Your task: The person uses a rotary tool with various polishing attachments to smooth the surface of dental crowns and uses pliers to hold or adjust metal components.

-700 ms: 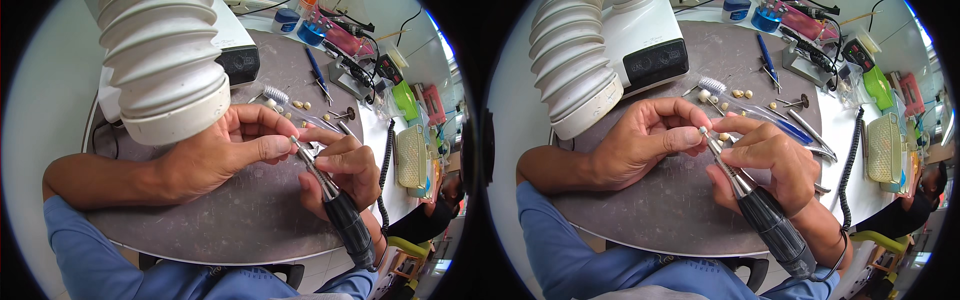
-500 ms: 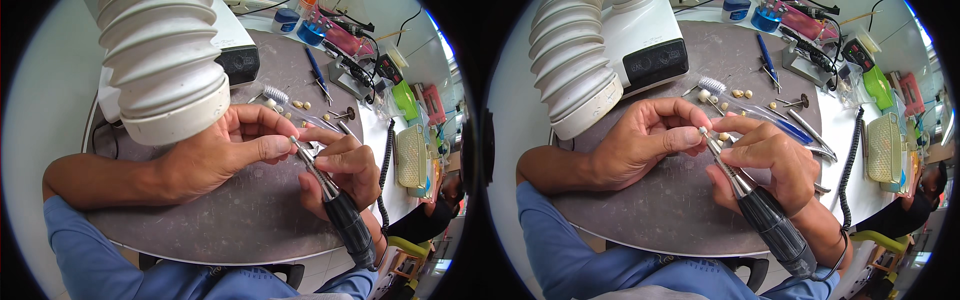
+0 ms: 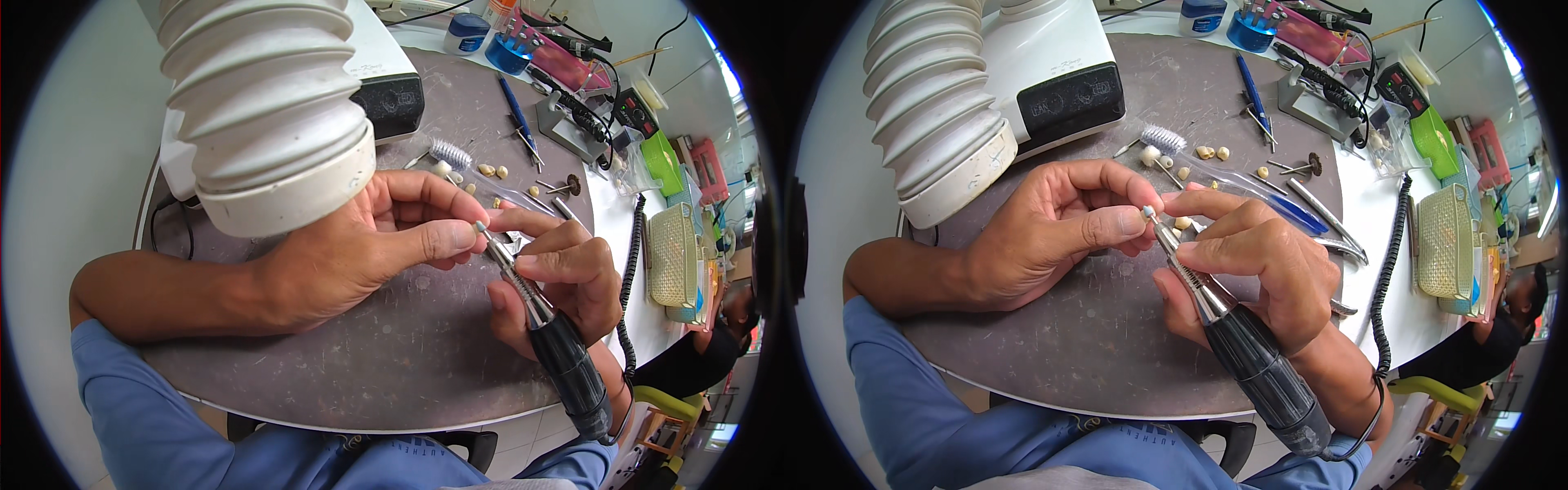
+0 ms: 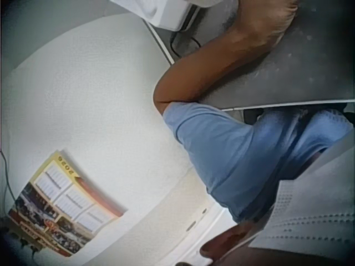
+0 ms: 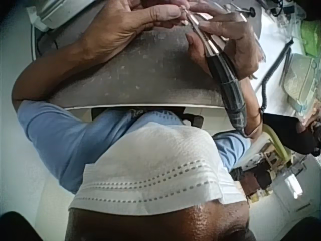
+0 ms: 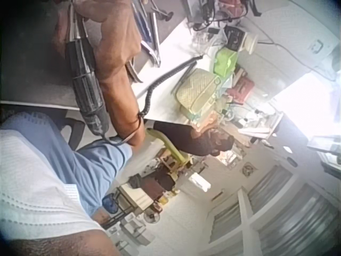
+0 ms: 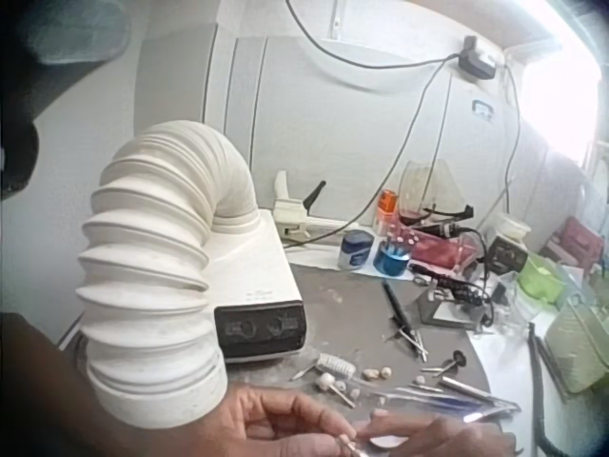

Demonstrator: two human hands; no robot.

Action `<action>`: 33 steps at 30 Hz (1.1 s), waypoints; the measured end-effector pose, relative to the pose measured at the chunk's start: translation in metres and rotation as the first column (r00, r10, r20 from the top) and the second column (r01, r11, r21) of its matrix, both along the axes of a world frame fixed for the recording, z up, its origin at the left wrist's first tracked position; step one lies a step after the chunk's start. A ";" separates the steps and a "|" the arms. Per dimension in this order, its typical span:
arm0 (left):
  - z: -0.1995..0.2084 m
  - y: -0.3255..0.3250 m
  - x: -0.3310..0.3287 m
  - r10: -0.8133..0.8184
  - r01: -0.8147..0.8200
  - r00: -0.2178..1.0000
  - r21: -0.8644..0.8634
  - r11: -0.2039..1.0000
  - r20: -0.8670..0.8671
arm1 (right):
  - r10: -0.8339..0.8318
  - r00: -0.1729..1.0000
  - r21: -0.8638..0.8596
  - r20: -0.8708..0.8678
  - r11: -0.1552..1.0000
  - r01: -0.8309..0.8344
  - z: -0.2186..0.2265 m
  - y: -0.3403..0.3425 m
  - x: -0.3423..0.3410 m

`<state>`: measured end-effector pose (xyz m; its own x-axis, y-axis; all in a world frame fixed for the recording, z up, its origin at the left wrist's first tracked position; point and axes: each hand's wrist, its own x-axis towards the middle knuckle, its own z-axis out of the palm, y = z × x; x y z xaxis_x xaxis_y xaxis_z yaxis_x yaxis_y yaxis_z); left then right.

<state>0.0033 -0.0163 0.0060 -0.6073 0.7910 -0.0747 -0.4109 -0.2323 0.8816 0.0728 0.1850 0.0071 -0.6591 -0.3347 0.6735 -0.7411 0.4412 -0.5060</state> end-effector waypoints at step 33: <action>-0.001 0.000 0.000 0.005 -0.005 1.000 -0.006 1.000 -0.014 | 0.007 1.000 -0.043 0.027 0.999 -0.005 -0.001 0.001 0.000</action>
